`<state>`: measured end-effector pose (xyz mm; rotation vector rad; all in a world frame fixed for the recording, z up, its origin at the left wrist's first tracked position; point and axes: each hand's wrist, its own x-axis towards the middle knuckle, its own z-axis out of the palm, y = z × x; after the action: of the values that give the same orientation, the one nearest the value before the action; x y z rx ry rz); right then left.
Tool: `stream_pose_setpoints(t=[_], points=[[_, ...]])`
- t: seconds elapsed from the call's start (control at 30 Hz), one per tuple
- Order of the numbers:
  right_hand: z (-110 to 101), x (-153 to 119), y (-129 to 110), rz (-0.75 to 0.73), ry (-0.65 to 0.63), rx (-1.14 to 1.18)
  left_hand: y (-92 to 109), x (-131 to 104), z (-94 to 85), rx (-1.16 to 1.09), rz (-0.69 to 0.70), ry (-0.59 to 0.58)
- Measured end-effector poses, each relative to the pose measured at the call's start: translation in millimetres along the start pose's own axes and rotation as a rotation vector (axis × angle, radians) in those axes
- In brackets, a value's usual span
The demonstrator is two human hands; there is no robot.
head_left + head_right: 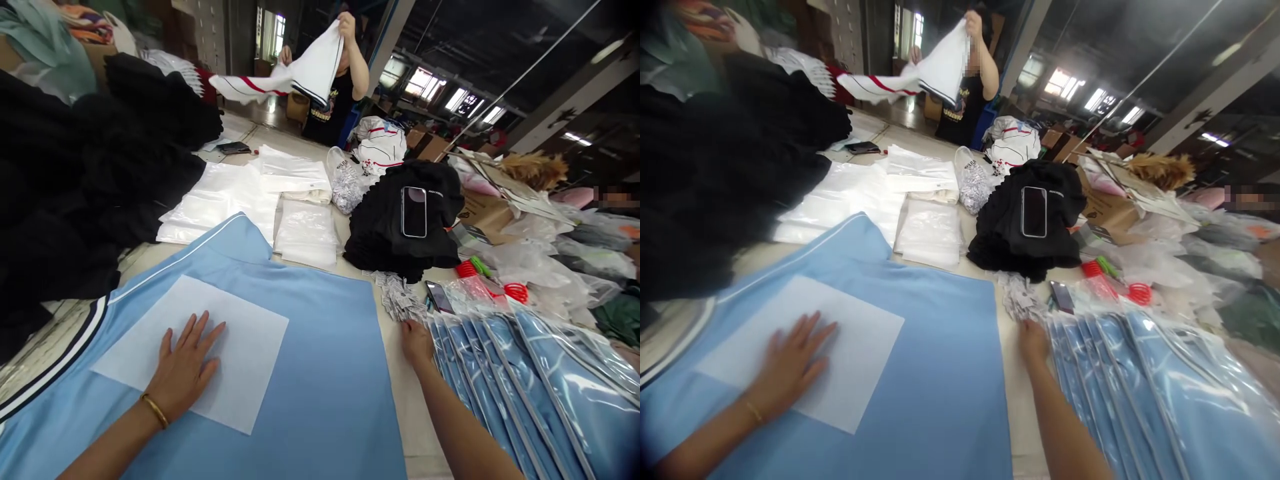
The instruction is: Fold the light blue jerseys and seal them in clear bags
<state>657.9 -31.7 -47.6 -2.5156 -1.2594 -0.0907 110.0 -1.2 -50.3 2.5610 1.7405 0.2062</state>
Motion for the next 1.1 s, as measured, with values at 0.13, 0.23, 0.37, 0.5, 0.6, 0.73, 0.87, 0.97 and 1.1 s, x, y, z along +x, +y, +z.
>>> stream_pose_setpoints(t=[0.13, 0.23, 0.37, 0.5, 0.6, 0.73, 0.87, 0.97, 1.1], points=[[-12, 4, 1, 0.117, 0.058, 0.110, 9, -5, 4.1, -0.025, -0.019, -0.013], [-27, 6, 1, 0.250, 0.088, 0.248, 11, -9, 7.5, -0.037, -0.007, 0.017], [-43, -2, -10, 0.366, 0.004, 0.531, 14, -9, 7.5, -0.090, 0.062, 0.111], [-39, -34, -57, 0.356, -0.230, 0.799, 25, -11, 6.6, -0.156, 0.150, 0.080], [-28, -71, -120, 0.363, -0.576, 0.979, 30, -9, 4.4, -0.260, 0.129, 0.002], [-18, -115, -211, 0.268, -0.906, 0.967, 18, -7, -6.8, -0.539, -0.071, 0.061], [-8, -134, -281, 0.145, -0.988, 0.965, 6, -11, -16.9, -0.649, -0.193, 0.129], [1, -135, -304, 0.148, -0.942, 0.999, 8, -12, -12.5, -0.546, -0.042, 0.055], [4, -127, -302, 0.153, -0.947, 0.976, 5, -12, -8.4, -0.632, -0.137, 0.108]])
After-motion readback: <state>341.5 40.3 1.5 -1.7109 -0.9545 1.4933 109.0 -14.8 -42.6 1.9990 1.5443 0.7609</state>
